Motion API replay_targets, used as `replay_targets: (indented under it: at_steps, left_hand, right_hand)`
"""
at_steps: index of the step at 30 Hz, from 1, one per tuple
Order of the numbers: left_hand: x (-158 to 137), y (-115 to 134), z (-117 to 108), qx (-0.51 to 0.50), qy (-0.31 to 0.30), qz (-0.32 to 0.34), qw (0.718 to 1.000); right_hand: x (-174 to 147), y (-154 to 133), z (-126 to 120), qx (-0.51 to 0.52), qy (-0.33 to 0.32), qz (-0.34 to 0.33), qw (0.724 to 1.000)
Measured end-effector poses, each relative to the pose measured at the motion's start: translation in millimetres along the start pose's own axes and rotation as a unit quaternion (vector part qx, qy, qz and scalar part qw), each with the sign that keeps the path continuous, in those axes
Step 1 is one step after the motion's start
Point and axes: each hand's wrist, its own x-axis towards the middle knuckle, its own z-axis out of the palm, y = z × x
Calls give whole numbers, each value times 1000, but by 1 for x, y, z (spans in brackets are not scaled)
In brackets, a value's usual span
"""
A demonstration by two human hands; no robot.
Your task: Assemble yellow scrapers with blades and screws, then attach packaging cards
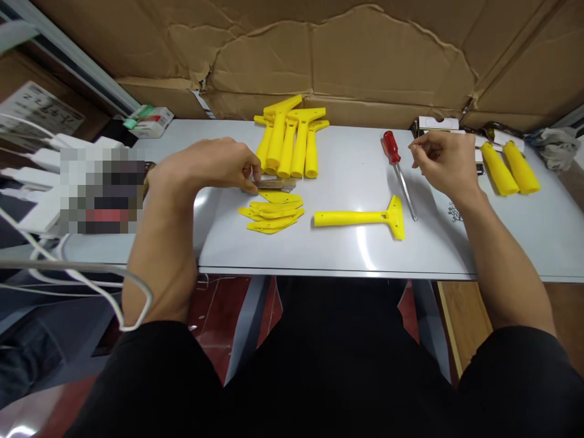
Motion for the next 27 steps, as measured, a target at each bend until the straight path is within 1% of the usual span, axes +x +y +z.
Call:
replay_targets:
  at_steps: [2, 4, 5, 6, 7, 8, 9, 10, 12, 13, 15, 17, 19, 23, 27]
  left_hand:
    - [-3, 0, -9, 0, -6, 29, 1000]
    - [-8, 10, -23, 3, 9, 58, 998]
    - [-10, 19, -30, 0, 26, 70, 997]
    - [-12, 31, -36, -14, 63, 76, 995]
    - [-12, 46, -40, -34, 88, 72, 993]
    - [-11, 62, -41, -66, 111, 82, 988]
    - [-9, 79, -39, -100, 106, 105, 984]
    - [-5, 97, -33, -127, 108, 106, 980]
    - [5, 129, -15, -165, 142, 136, 966]
    - [10, 142, -4, -182, 160, 141, 960]
    - [17, 162, 16, -197, 217, 133, 947]
    - [21, 174, 28, -167, 252, 129, 944]
    - [20, 181, 33, -170, 276, 126, 937]
    - [13, 188, 28, -228, 294, 112, 921]
    - [8, 191, 20, -287, 287, 68, 912]
  right_hand:
    - [-1, -1, 0, 10, 7, -1, 1000]
    - [-2, -5, -1, 18, 27, -8, 999]
    - [-3, -8, -2, 30, 38, -11, 999]
    - [-4, -12, -2, 53, 44, -10, 998]
    - [-6, -17, -1, 89, 40, -5, 995]
    - [-8, -22, 0, 137, 24, 3, 990]
    - [-10, -28, 2, 193, -3, 12, 981]
    - [-13, -34, 4, 250, -38, 20, 967]
    - [-19, -46, 11, 347, -120, 26, 930]
    - [-23, -51, 14, 382, -157, 26, 910]
    - [-32, -61, 21, 420, -209, 31, 883]
    - [-39, -68, 27, 425, -227, 39, 875]
    - [-44, -72, 32, 430, -220, 47, 874]
    - [-47, -75, 33, 448, -188, 62, 872]
    - [-47, -75, 26, 447, -161, 59, 878]
